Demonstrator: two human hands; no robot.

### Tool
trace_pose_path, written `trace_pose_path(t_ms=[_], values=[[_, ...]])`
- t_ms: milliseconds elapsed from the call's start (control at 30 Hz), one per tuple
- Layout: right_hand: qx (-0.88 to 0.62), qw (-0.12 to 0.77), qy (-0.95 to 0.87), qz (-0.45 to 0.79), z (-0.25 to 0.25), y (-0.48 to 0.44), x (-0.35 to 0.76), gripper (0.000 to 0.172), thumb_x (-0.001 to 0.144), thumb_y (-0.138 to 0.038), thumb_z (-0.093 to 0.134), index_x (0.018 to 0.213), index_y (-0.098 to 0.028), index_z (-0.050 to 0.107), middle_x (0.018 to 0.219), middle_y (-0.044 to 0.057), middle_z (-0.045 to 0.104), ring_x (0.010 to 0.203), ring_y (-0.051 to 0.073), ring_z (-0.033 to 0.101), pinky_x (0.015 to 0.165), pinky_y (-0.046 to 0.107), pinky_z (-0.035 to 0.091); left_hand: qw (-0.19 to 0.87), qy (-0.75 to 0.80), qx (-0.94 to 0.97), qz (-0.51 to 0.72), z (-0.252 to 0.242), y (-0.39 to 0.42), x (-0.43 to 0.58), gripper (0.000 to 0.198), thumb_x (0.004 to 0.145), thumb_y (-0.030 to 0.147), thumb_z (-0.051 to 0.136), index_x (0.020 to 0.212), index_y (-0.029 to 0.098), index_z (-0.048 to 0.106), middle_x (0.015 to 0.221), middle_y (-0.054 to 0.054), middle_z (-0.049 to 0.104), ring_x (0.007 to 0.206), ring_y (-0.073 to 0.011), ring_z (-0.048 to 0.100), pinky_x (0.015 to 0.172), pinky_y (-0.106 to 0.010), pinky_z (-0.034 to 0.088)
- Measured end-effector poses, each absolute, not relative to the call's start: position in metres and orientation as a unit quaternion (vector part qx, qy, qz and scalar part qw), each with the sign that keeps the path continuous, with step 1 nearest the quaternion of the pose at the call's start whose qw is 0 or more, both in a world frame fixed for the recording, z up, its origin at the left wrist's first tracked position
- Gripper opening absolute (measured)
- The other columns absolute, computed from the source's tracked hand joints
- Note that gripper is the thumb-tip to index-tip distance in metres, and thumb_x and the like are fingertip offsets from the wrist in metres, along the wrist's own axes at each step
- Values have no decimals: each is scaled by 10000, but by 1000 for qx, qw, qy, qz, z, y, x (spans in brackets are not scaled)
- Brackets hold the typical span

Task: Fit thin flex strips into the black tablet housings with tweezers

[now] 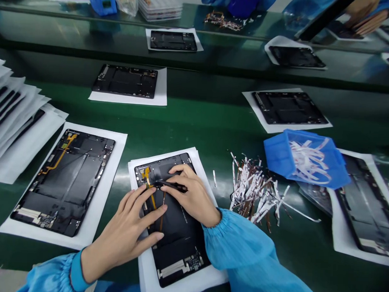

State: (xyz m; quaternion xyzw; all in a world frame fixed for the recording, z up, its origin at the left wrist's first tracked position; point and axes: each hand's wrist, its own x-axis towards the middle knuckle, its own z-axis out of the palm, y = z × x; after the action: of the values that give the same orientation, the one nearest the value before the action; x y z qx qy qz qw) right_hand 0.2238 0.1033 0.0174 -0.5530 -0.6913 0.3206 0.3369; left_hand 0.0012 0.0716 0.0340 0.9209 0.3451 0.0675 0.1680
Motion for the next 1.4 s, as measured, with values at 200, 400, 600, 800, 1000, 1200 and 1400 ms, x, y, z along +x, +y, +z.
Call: trace_pose_path(t_ms=[200,400,600,800,1000,1200,1400], values=[[-552,347,-700,292,10,101,223,36,848,-183,748,872,-172,724,1089,82,619,779,167,609,700,332,536,174,346,919,78,33,73,2,449,957,322,576,1402,281,533,1541,-168,277,1456,-419,223,1069,-655,377],[-537,361,-704,292,10,102,224,35,855,-177,739,881,-166,719,1095,89,622,787,168,611,718,332,542,169,346,920,76,33,75,4,420,963,323,561,1381,280,551,1550,-164,260,1459,-423,208,1066,-665,374],[-541,362,-693,310,10,103,223,48,849,-171,744,882,-179,711,1067,75,627,874,191,645,746,325,544,154,343,923,76,31,74,3,418,971,336,542,1387,294,546,1555,-164,247,1456,-418,209,1065,-648,371],[-535,390,-663,349,10,104,223,165,861,-140,718,1006,-208,680,1048,44,644,906,174,658,784,290,551,109,377,917,63,25,78,5,518,964,361,540,1471,293,454,1582,-191,191,1455,-456,201,1060,-656,357],[-569,441,-602,344,15,109,222,106,963,-245,588,905,-205,667,949,43,681,917,186,659,843,326,533,111,414,902,58,24,86,13,537,976,416,508,1496,323,406,1599,-180,148,1473,-457,170,1071,-678,343],[-573,440,-618,311,18,105,220,112,962,-247,577,917,-204,669,977,57,669,931,189,655,845,329,535,131,420,896,58,27,88,17,487,995,362,478,1476,328,418,1616,-160,123,1500,-433,115,1117,-684,280],[-596,436,-624,256,55,120,231,120,940,-262,592,869,-205,671,933,55,674,874,194,651,793,329,517,257,455,843,127,29,95,23,453,940,180,498,1382,267,450,1629,-118,71,1531,-357,-10,1181,-623,221]])
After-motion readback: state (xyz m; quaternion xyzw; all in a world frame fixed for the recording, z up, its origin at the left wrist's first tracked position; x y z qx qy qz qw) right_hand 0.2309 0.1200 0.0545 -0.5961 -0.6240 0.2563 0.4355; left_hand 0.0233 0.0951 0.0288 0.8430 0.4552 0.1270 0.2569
